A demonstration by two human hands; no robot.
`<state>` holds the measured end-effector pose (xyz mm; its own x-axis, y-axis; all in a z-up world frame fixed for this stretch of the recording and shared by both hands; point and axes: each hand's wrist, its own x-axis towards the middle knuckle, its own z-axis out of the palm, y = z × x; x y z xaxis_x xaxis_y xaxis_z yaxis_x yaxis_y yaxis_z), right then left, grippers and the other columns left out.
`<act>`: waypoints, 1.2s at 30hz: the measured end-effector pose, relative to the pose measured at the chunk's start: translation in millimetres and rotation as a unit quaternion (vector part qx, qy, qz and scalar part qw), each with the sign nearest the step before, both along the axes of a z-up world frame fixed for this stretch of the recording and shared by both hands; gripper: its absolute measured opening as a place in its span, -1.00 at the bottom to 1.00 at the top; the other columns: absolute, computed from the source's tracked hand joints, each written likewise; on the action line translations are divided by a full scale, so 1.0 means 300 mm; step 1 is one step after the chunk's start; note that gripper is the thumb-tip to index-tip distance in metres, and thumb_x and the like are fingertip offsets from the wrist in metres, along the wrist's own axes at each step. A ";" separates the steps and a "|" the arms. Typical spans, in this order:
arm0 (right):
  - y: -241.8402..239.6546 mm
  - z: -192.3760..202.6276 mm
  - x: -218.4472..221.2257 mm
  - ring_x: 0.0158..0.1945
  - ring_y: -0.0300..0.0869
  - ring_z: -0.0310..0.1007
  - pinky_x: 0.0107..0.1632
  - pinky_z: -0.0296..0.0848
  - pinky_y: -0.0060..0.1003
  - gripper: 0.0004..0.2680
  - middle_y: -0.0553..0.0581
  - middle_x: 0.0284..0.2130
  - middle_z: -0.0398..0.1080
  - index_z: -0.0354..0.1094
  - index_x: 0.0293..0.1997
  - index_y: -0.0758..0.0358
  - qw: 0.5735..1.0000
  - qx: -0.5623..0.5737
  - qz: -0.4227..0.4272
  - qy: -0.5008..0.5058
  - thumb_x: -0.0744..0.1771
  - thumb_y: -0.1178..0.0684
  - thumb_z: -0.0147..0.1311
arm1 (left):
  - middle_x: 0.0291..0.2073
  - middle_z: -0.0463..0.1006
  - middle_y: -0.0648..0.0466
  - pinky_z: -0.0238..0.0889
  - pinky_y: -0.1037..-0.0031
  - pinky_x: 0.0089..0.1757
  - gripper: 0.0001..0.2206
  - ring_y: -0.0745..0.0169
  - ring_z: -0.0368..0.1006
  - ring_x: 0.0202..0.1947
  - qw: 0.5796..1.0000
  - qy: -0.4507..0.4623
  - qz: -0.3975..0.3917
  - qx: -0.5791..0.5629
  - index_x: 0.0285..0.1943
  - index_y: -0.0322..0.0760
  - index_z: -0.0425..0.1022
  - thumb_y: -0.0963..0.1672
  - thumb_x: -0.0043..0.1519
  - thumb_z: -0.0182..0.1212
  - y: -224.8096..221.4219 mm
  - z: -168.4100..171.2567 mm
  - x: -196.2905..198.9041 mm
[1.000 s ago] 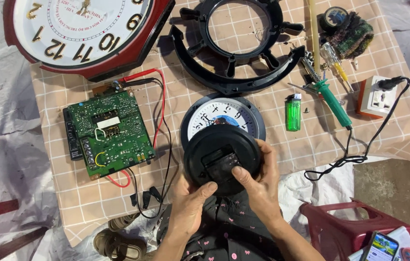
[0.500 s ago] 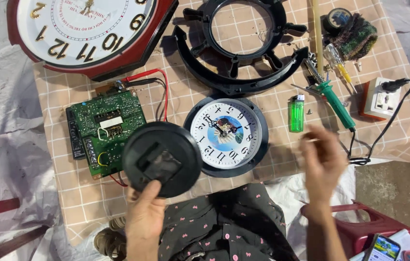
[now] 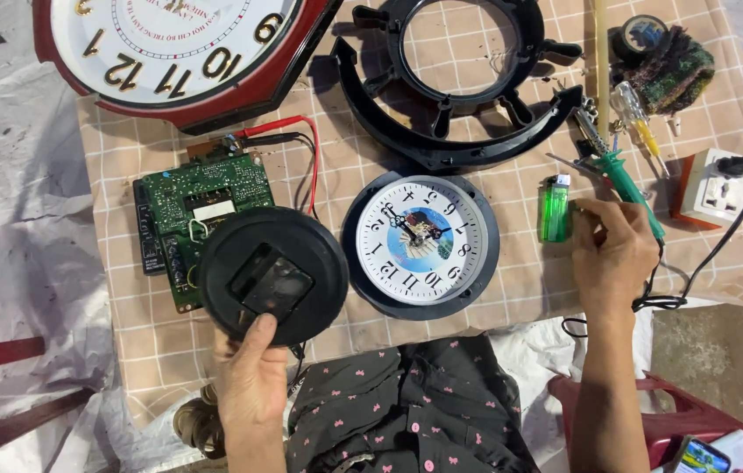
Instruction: Assembling a ship wheel clock by fitting the clock mechanism into the frame and securing it with a screwdriver.
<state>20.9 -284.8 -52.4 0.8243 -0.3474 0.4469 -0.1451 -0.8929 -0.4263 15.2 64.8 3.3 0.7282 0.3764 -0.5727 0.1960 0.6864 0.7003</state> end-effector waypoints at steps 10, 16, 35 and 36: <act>-0.022 -0.032 -0.016 -0.31 -0.02 0.32 -0.27 0.25 -0.21 -0.91 0.21 -0.38 0.36 0.33 -0.28 0.39 0.998 -0.014 0.054 -0.040 0.23 0.33 -0.03 | -0.10 0.45 -0.01 0.22 0.29 0.00 -0.52 0.12 0.35 -0.06 0.973 -0.134 -0.155 0.110 -0.01 -0.27 0.34 -0.29 -0.17 0.23 -0.125 -0.043 -0.019; 0.005 0.005 -0.030 -0.49 -0.25 0.08 -0.39 0.07 -0.37 -0.93 0.10 -0.48 0.20 0.31 -0.18 0.38 0.991 0.128 0.021 -0.018 0.32 0.31 -0.01 | -0.12 0.43 -0.11 0.32 0.30 -0.05 -0.53 0.05 0.37 -0.07 0.960 -0.174 -0.205 0.073 0.04 -0.33 0.27 -0.30 -0.10 0.22 -0.175 -0.063 -0.033; 0.010 -0.001 -0.025 -0.37 -0.24 0.21 -0.30 0.20 -0.39 -0.92 0.12 -0.39 0.29 0.31 -0.21 0.40 0.985 0.170 0.021 -0.025 0.30 0.36 -0.02 | -0.18 0.46 -0.06 0.38 0.29 -0.09 -0.62 0.09 0.42 -0.12 0.942 -0.193 -0.221 0.160 -0.03 -0.32 0.30 -0.28 -0.06 0.21 -0.217 -0.030 -0.001; 0.006 -0.007 -0.026 -0.36 -0.24 0.22 -0.29 0.21 -0.38 -0.92 0.13 -0.38 0.29 0.29 -0.22 0.39 0.984 0.175 0.023 -0.029 0.30 0.37 -0.03 | -0.19 0.46 -0.07 0.41 0.30 -0.12 -0.62 0.09 0.42 -0.13 0.944 -0.197 -0.216 0.154 -0.05 -0.30 0.30 -0.29 -0.06 0.21 -0.219 -0.032 0.001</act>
<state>12.9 -282.9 -54.6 0.8199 -0.4510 0.3526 -0.0742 -0.6944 -0.7158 15.5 -0.8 -6.3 0.9855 0.1010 -0.1360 0.0922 0.3538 0.9308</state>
